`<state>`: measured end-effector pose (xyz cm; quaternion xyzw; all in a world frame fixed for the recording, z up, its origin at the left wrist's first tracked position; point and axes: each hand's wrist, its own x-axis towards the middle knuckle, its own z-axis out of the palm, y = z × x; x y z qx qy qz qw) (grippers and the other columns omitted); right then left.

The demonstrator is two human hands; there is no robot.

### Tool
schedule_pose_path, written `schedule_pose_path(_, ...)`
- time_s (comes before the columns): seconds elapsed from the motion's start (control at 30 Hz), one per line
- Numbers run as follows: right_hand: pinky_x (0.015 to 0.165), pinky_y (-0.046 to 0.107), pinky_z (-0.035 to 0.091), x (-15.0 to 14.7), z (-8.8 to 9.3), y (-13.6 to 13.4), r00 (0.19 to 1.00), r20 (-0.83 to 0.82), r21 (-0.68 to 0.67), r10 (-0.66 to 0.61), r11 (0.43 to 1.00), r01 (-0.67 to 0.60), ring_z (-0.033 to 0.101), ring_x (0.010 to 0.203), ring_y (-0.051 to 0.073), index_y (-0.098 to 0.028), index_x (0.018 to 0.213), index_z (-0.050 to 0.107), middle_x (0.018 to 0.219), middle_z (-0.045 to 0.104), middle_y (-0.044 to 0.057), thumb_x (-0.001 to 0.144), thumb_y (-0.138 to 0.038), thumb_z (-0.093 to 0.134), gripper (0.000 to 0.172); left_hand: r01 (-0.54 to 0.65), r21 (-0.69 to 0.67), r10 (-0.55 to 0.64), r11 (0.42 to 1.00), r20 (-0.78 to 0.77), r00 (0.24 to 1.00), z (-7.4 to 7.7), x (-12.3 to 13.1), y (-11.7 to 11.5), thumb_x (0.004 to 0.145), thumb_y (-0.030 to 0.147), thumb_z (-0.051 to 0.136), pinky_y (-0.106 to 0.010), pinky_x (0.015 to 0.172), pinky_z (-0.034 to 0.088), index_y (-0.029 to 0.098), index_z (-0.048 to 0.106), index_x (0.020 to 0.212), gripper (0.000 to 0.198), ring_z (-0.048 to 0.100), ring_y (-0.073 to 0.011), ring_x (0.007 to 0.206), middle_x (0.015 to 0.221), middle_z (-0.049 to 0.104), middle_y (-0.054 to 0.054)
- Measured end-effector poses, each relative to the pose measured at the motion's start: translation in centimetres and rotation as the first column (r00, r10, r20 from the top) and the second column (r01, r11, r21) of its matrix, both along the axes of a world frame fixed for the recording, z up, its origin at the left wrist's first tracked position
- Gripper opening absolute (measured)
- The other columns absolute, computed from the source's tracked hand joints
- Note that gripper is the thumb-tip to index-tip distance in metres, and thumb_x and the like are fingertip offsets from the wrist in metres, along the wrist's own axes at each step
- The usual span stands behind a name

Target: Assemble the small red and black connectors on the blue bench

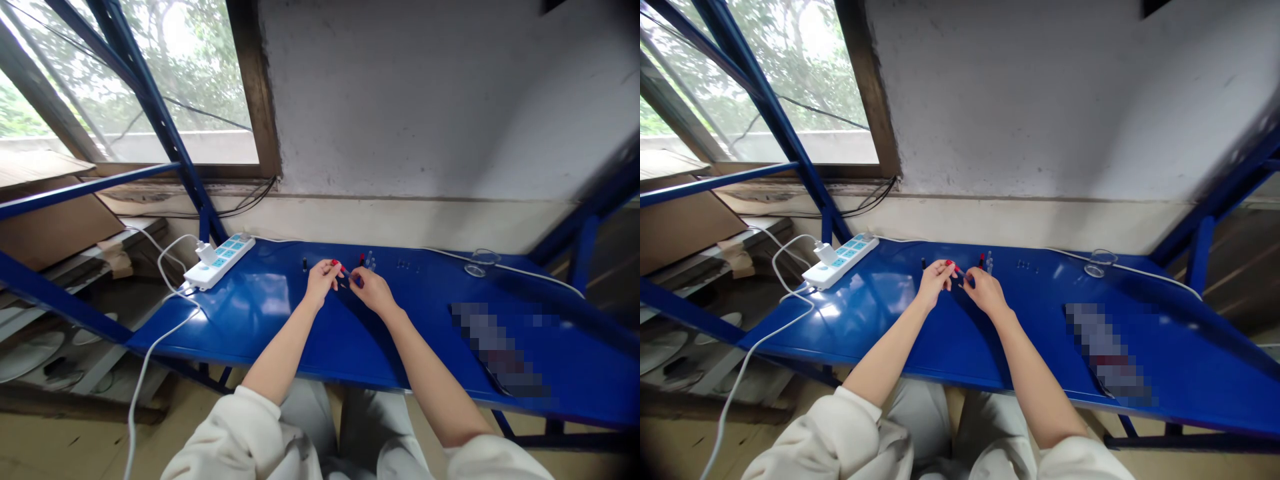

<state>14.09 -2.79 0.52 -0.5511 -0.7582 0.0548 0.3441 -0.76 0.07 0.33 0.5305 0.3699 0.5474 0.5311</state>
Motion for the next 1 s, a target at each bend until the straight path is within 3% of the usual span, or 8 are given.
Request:
schedule_pose_path(0.1,0.057,0.022,0.037,0.5,0.2,0.2,0.999,-0.03,-0.072,-0.021,0.997,0.019,0.052,0.063,0.012,-0.018,0.075,0.055,0.073,0.058,0.003,0.07,-0.027,0.049,0.012,-0.193,0.004,0.193,0.981,0.049,0.98,0.0,-0.2,0.3,0.07,0.043,0.06,-0.016,0.035,0.026,0.014,0.051,0.079,0.032,0.038,-0.0013,0.032,0.058,0.054,0.004)
schedule_pose_path(0.17,0.055,0.022,0.037,1.2,0.2,0.4,0.994,-0.095,-0.178,-0.047,0.984,0.029,0.051,0.058,0.011,-0.018,0.071,0.055,0.066,0.057,0.001,0.067,-0.026,0.051,0.011,-0.245,-0.001,0.245,0.97,0.026,0.969,-0.3,-0.2,0.5,0.068,0.043,0.061,-0.016,0.035,0.027,0.013,0.052,0.078,0.033,0.037,-0.0012,0.034,0.06,0.055,0.003)
schedule_pose_path(0.3,0.053,0.022,0.038,3.1,0.0,1.0,0.977,-0.131,-0.346,-0.168,0.931,0.114,0.052,0.056,0.012,-0.017,0.064,0.055,0.06,0.057,0.0,0.06,-0.026,0.056,0.01,-0.127,0.04,0.133,0.991,-0.211,0.968,-1.7,0.8,0.8,0.064,0.038,0.065,-0.018,0.041,0.036,0.013,0.059,0.075,0.029,0.046,-0.0057,0.042,0.061,0.058,-0.001)
schedule_pose_path(0.37,0.053,0.023,0.037,3.7,-0.2,1.2,0.969,-0.086,-0.395,-0.233,0.9,0.182,0.054,0.057,0.013,-0.017,0.063,0.055,0.06,0.058,0.001,0.059,-0.027,0.057,0.011,-0.051,0.087,0.081,0.995,-0.384,0.92,-2.2,1.7,1.1,0.062,0.034,0.066,-0.02,0.046,0.039,0.014,0.062,0.072,0.023,0.051,-0.0089,0.049,0.06,0.059,-0.002)
schedule_pose_path(0.5,0.054,0.023,0.037,4.2,-0.7,1.5,0.948,0.003,-0.426,-0.318,0.857,0.289,0.056,0.061,0.016,-0.017,0.067,0.057,0.064,0.061,0.004,0.06,-0.028,0.057,0.013,-0.015,0.172,0.116,0.985,-0.596,0.794,-2.6,3.5,1.8,0.061,0.028,0.067,-0.023,0.056,0.04,0.017,0.065,0.068,0.014,0.054,-0.0127,0.058,0.064,0.061,-0.003)
schedule_pose_path(0.77,0.054,0.023,0.034,4.1,-1.5,1.9,0.933,0.097,-0.382,-0.346,0.853,0.356,0.06,0.071,0.019,-0.017,0.075,0.059,0.072,0.063,0.007,0.067,-0.024,0.051,0.013,-0.058,0.237,0.201,0.97,-0.641,0.74,-2.9,5.3,1.8,0.065,0.025,0.063,-0.024,0.054,0.036,0.018,0.062,0.062,0.007,0.05,-0.0138,0.055,0.06,0.057,-0.002)
schedule_pose_path(0.87,0.054,0.023,0.034,4.0,-1.6,1.8,0.931,0.122,-0.377,-0.345,0.851,0.365,0.06,0.071,0.02,-0.017,0.078,0.059,0.074,0.063,0.008,0.069,-0.025,0.05,0.015,-0.026,0.297,0.23,0.954,-0.679,0.698,-3.0,5.3,1.7,0.063,0.021,0.064,-0.024,0.055,0.036,0.019,0.058,0.054,0.011,0.05,-0.0154,0.059,0.059,0.054,-0.002)
schedule_pose_path(1.0,0.053,0.024,0.035,3.8,-1.6,1.7,0.927,0.15,-0.376,-0.343,0.848,0.374,0.06,0.072,0.021,-0.017,0.082,0.058,0.077,0.063,0.01,0.071,-0.027,0.05,0.017,-0.023,0.295,0.226,0.955,-0.677,0.701,-3.2,5.3,2.0,0.06,0.017,0.065,-0.025,0.059,0.037,0.019,0.053,0.047,0.018,0.051,-0.0176,0.066,0.057,0.051,-0.003)
